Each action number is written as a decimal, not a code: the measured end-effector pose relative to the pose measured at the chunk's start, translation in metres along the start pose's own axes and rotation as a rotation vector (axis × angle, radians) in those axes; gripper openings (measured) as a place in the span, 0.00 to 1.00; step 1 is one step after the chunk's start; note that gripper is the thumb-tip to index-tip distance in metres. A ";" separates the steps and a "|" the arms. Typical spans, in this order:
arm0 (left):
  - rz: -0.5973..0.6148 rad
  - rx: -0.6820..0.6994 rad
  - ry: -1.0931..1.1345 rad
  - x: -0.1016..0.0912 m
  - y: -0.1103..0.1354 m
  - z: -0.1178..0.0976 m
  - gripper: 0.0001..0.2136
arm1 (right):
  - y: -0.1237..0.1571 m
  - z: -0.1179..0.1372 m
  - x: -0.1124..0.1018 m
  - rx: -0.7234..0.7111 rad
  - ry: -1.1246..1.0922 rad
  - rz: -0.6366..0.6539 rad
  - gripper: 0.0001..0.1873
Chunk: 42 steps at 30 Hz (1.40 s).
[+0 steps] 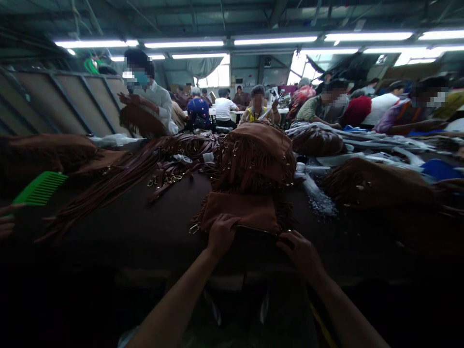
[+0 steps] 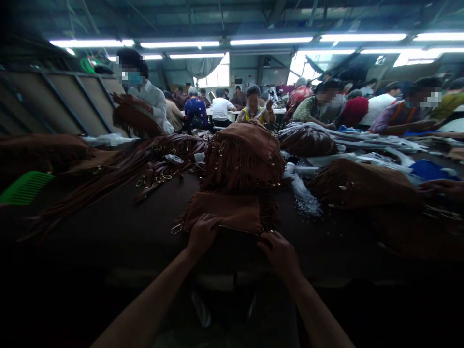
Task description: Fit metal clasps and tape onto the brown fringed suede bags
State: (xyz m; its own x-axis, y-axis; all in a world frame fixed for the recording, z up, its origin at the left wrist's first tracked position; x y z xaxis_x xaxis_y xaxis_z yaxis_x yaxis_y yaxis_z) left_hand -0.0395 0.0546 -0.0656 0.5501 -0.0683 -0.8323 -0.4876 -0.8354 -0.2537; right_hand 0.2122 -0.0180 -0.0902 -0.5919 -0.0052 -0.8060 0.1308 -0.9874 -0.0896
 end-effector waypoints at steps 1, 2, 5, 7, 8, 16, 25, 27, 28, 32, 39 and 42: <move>0.000 0.003 0.009 -0.002 -0.001 0.000 0.11 | 0.001 0.000 -0.002 0.002 -0.016 -0.018 0.11; -0.001 0.003 0.018 -0.004 -0.002 0.001 0.10 | 0.002 0.000 -0.003 0.002 -0.036 -0.042 0.11; -0.006 -0.001 0.047 -0.010 -0.007 0.005 0.09 | 0.007 0.001 -0.007 -0.007 -0.099 -0.120 0.10; -0.014 0.006 0.070 -0.011 -0.010 0.010 0.09 | 0.011 0.004 -0.006 0.021 -0.121 -0.173 0.09; -0.019 0.015 0.082 -0.011 -0.011 0.012 0.08 | 0.013 0.005 -0.004 0.058 -0.127 -0.200 0.09; -0.053 0.098 0.163 0.002 0.000 0.021 0.08 | 0.015 0.016 0.013 0.293 -0.151 -0.194 0.14; -0.012 0.132 0.155 0.006 0.001 0.023 0.09 | 0.024 0.025 0.027 0.404 -0.044 -0.157 0.20; -0.003 0.142 0.151 0.007 0.001 0.023 0.10 | 0.025 0.033 0.019 0.387 0.050 -0.170 0.19; 0.000 0.149 0.155 0.007 0.000 0.023 0.10 | 0.023 0.039 0.012 0.362 0.116 -0.197 0.18; 0.014 0.210 0.160 0.000 -0.002 0.019 0.11 | -0.009 0.068 -0.010 0.154 0.339 -0.138 0.16; -0.149 0.078 0.230 -0.020 0.045 0.021 0.09 | -0.078 0.135 0.025 -0.257 0.590 0.353 0.34; 0.058 -0.189 0.534 -0.004 0.067 0.031 0.13 | -0.084 0.143 0.037 -0.339 0.690 0.394 0.23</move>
State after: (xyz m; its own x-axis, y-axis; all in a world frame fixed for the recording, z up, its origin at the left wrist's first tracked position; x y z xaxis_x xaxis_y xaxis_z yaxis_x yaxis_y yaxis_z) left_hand -0.0958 0.0160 -0.0942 0.8166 -0.3419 -0.4650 -0.4242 -0.9019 -0.0819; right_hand 0.0655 0.0424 -0.0284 0.1480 -0.1315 -0.9802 0.5202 -0.8326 0.1902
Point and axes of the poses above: each hand's wrist, its own y-axis away from the middle knuckle, its own x-axis out of the palm, z = x × y, the point moved 4 cm from there along -y, towards the middle knuckle, and after that the axes turned 14 degrees about z, right-handed, at the moved point
